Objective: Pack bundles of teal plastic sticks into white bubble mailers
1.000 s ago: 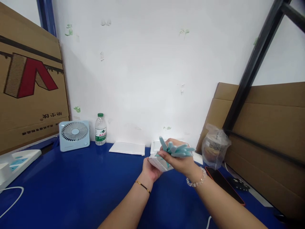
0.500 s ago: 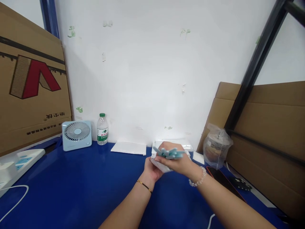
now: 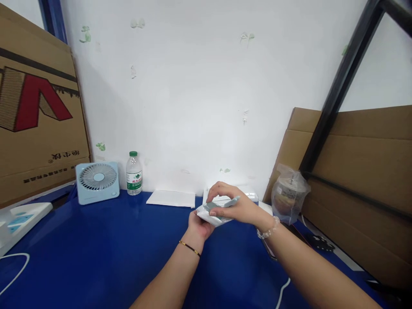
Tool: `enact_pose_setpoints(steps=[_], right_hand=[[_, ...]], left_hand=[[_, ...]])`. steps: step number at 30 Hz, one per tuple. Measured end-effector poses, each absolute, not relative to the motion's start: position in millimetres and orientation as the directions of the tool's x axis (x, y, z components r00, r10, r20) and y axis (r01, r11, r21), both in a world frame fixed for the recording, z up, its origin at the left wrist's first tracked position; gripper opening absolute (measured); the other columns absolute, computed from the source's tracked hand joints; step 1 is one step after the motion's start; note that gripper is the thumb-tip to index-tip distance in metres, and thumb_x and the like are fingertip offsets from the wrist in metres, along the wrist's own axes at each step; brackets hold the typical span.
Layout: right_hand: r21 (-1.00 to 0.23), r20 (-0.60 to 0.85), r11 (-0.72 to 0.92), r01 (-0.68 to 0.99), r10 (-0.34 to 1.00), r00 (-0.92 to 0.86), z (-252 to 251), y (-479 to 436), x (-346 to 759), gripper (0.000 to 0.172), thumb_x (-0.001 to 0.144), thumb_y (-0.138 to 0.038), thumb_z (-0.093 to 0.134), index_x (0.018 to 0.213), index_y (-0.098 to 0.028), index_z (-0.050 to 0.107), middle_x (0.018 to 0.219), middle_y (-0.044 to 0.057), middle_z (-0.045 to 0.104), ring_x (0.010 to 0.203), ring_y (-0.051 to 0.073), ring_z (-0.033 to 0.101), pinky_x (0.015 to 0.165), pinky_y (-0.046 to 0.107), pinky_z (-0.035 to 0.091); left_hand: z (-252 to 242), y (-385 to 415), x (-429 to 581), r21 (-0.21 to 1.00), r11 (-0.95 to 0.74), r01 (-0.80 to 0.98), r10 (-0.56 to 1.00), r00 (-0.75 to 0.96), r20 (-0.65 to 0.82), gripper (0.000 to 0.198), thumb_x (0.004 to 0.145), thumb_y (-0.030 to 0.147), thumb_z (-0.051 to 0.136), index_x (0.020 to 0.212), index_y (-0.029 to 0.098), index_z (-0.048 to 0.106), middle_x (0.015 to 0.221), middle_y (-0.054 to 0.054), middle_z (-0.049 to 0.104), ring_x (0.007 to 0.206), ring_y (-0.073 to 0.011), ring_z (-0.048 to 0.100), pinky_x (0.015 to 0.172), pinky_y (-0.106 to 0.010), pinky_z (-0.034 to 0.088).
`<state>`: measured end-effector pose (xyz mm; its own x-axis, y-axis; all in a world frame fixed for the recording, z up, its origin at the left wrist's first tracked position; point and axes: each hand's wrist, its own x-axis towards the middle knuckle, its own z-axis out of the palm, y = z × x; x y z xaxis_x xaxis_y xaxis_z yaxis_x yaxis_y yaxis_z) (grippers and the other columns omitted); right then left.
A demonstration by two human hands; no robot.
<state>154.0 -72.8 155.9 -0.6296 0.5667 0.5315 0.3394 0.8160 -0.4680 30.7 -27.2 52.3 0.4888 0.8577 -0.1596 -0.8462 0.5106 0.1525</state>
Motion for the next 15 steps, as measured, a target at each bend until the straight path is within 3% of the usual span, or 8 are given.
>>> enact_pose_setpoints(steps=[5,11,15], right_hand=[[-0.465,0.525,0.806,0.366,0.583,-0.62,160.0,-71.1,153.8,0.035,0.068,-0.038,0.075,0.097,-0.022,0.063,0.095,0.003,0.062,0.088,0.017,0.056,0.079,0.032,0.045],[-0.468,0.563,0.786,0.404,0.618,-0.549,158.6,-72.4,147.7,0.031,0.068,-0.036,0.075,0.093,-0.021,0.064,0.09,0.003,0.061,0.083,0.016,0.056,0.075,0.031,0.046],[-0.499,0.468,0.743,0.445,0.664,-0.584,160.3,-69.5,149.9,0.034,0.066,-0.038,0.076,0.093,-0.021,0.065,0.093,0.003,0.061,0.082,0.016,0.057,0.072,0.031,0.047]], left_hand=[[54.4,-24.1,24.3,0.086,0.487,-0.869,0.856,0.455,-0.247,0.038,0.077,0.012,0.035,0.109,0.016,0.054,0.092,-0.012,0.063,0.08,-0.0291,0.065,0.062,-0.043,0.053],[55.0,-23.3,23.0,0.093,0.47,-0.878,0.859,0.431,-0.277,0.039,0.075,0.012,0.035,0.108,0.015,0.055,0.089,-0.011,0.063,0.077,-0.0288,0.064,0.061,-0.044,0.052],[51.3,-19.7,22.2,0.082,0.47,-0.879,0.862,0.437,-0.258,0.039,0.075,0.014,0.035,0.108,0.015,0.056,0.092,-0.012,0.063,0.079,-0.0292,0.064,0.062,-0.045,0.052]])
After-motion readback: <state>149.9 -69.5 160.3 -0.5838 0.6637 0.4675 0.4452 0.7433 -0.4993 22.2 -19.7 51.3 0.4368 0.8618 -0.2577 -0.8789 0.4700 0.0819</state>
